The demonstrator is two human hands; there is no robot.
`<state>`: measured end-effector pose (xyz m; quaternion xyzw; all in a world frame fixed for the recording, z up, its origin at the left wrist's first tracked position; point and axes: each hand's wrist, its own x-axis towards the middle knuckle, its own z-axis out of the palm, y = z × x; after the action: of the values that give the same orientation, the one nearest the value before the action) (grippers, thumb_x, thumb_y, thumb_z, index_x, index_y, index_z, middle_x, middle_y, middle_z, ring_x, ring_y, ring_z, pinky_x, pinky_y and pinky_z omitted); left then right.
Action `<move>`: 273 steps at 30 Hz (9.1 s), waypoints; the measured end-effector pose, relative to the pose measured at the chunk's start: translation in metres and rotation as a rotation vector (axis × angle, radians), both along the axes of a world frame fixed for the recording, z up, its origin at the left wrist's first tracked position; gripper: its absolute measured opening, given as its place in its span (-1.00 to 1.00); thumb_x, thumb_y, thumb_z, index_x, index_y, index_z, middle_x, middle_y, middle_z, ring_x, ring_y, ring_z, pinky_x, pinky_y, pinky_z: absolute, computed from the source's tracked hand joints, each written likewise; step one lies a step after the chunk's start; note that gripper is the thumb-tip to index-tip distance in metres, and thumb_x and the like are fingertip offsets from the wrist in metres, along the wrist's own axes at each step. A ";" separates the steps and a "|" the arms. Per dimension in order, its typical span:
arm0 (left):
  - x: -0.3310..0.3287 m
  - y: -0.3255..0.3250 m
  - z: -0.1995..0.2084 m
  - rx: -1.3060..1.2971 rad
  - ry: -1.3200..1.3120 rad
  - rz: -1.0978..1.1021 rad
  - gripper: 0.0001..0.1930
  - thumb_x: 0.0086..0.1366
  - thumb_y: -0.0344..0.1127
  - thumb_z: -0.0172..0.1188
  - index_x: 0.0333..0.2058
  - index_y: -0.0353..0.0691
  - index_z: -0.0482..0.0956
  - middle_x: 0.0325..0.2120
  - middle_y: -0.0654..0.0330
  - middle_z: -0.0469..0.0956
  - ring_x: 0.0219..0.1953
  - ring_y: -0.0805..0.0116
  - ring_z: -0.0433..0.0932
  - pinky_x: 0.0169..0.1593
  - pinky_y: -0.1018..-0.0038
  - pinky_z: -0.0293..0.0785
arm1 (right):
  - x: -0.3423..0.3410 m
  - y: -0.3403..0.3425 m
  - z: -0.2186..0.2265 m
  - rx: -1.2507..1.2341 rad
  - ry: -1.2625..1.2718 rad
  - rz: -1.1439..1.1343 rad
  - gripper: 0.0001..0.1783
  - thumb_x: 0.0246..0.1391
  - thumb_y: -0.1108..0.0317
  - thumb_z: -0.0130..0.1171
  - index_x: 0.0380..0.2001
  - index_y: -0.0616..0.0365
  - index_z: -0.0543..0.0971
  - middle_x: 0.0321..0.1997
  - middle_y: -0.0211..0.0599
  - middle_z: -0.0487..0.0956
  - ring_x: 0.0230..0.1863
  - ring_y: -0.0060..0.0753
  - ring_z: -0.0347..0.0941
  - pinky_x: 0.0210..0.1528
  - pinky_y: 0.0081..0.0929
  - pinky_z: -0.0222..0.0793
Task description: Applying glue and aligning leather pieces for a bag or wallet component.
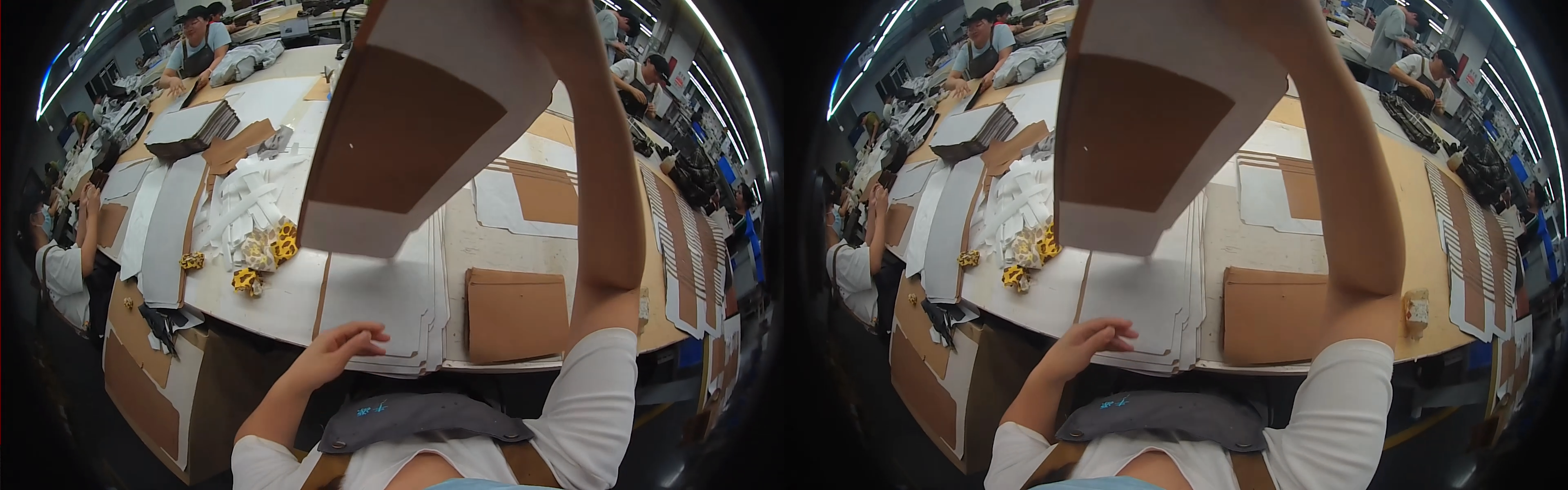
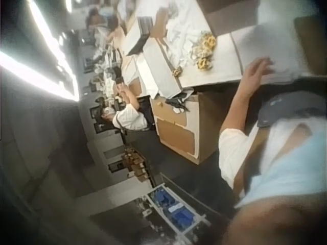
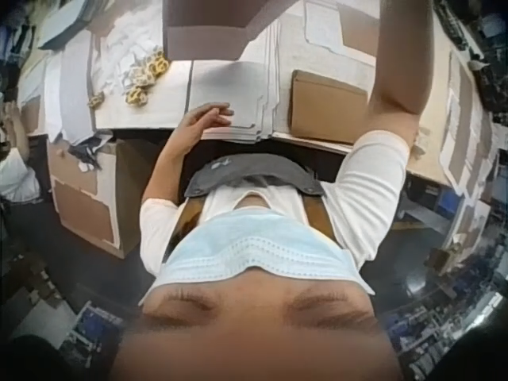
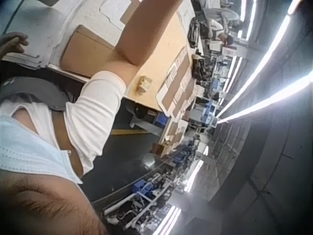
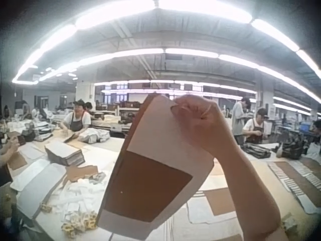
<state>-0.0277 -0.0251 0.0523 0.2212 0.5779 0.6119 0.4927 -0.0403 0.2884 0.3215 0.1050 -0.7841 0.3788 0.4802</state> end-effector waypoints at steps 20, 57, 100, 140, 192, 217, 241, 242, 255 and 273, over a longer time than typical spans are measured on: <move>-0.066 0.221 -0.029 0.245 0.075 0.259 -0.81 0.31 -0.25 0.00 -0.26 -0.25 0.45 -0.44 0.34 0.49 -0.41 0.59 0.41 -0.27 0.62 0.33 | 0.185 0.273 -0.107 -0.040 -0.160 -0.882 -0.75 0.06 0.34 0.10 -0.25 0.28 0.55 -0.42 -0.47 0.56 -0.38 -0.71 0.38 -0.30 -0.71 0.28; -0.073 0.350 -0.095 -0.186 0.405 0.130 -0.79 0.29 -0.26 -0.02 -0.39 -0.31 0.37 -0.64 0.25 0.42 -0.64 0.46 0.43 -0.65 0.52 0.42 | 0.203 0.402 -0.379 -0.282 -0.753 -1.402 -0.75 -0.05 0.26 0.10 -0.31 0.16 0.54 -0.27 -0.03 0.53 -0.22 -0.10 0.48 -0.17 -0.26 0.38; -0.028 0.109 0.005 -0.018 0.550 0.090 -0.73 0.31 -0.31 -0.05 -0.05 -0.28 0.36 -0.36 0.17 0.48 -0.42 0.52 0.48 -0.28 0.58 0.41 | 0.181 0.077 -0.247 -1.275 -0.272 0.040 -0.35 -0.10 -0.29 0.14 -0.19 0.06 0.43 -0.42 -0.43 0.51 -0.59 -0.65 0.38 -0.63 -0.76 0.32; -0.145 -0.027 -0.031 -0.589 1.285 0.831 -0.81 0.27 -0.25 -0.02 -0.32 -0.27 0.42 -0.47 0.11 0.48 -0.40 0.23 0.45 -0.27 0.34 0.25 | 0.186 -0.023 -0.284 -1.342 -0.155 0.185 -0.42 0.12 0.01 0.05 0.05 0.20 0.29 -0.04 -0.16 0.47 -0.36 -0.47 0.49 -0.58 -0.69 0.41; -0.001 0.069 0.020 0.199 0.810 -0.155 -0.82 0.26 -0.29 0.06 -0.42 -0.29 0.48 -0.55 0.30 0.31 -0.44 0.45 0.22 -0.25 0.53 0.15 | 0.173 -0.061 -0.286 -1.185 -0.216 0.321 -0.19 -0.23 0.43 0.41 0.10 0.26 0.21 0.03 -0.20 0.41 0.05 -0.36 0.36 0.08 -0.34 0.32; -0.027 0.026 0.015 0.093 1.478 0.696 -0.93 0.15 -0.43 0.10 -0.43 -0.30 0.45 -0.58 0.19 0.33 -0.46 0.36 0.27 -0.23 0.40 0.13 | 0.159 -0.025 -0.274 -1.471 0.073 0.229 -0.37 0.09 -0.09 0.03 0.05 0.16 0.28 0.02 -0.08 0.43 -0.44 -0.50 0.48 -0.47 -0.60 0.48; 0.021 0.087 -0.048 -0.063 1.450 -0.074 -0.43 0.03 -0.21 0.26 -0.05 -0.43 0.33 -0.01 -0.12 0.30 0.06 -0.03 0.28 0.10 0.26 0.23 | 0.175 -0.006 -0.282 -1.351 -0.011 -0.013 -0.52 0.08 -0.06 0.09 -0.13 0.09 0.40 -0.26 -0.35 0.53 -0.75 -0.70 0.17 -0.80 -0.79 0.05; 0.023 0.091 -0.049 -0.110 1.526 -0.072 -0.45 0.01 -0.22 0.27 -0.08 -0.44 0.34 -0.06 -0.11 0.32 0.01 -0.02 0.31 0.06 0.27 0.26 | 0.175 -0.008 -0.280 -1.349 -0.007 -0.045 -0.52 0.08 -0.06 0.09 -0.12 0.09 0.40 -0.26 -0.35 0.53 -0.71 -0.71 0.21 -0.80 -0.80 0.06; 0.020 0.103 -0.035 -0.288 1.606 -0.202 -0.71 -0.03 -0.35 0.22 -0.34 -0.33 0.37 -0.39 0.05 0.34 -0.30 0.15 0.38 -0.29 0.38 0.37 | 0.203 0.002 -0.293 -1.324 0.003 -0.123 -0.51 0.07 -0.05 0.10 -0.12 0.10 0.40 -0.27 -0.35 0.53 -0.75 -0.70 0.18 -0.81 -0.80 0.05; 0.019 0.123 -0.036 -0.421 1.628 -0.329 -0.72 -0.15 -0.53 0.20 -0.40 -0.34 0.33 -0.42 0.02 0.38 -0.37 0.13 0.46 -0.33 0.40 0.49 | 0.224 0.006 -0.286 -1.326 0.072 -0.154 -0.49 0.04 -0.05 0.15 -0.13 0.12 0.39 -0.32 -0.36 0.50 -0.73 -0.70 0.16 -0.81 -0.81 0.05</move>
<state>-0.0085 0.0980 0.0159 0.5768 0.8136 0.0631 0.0376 0.1838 0.2943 0.0354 -0.2558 -0.3740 0.7415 0.4948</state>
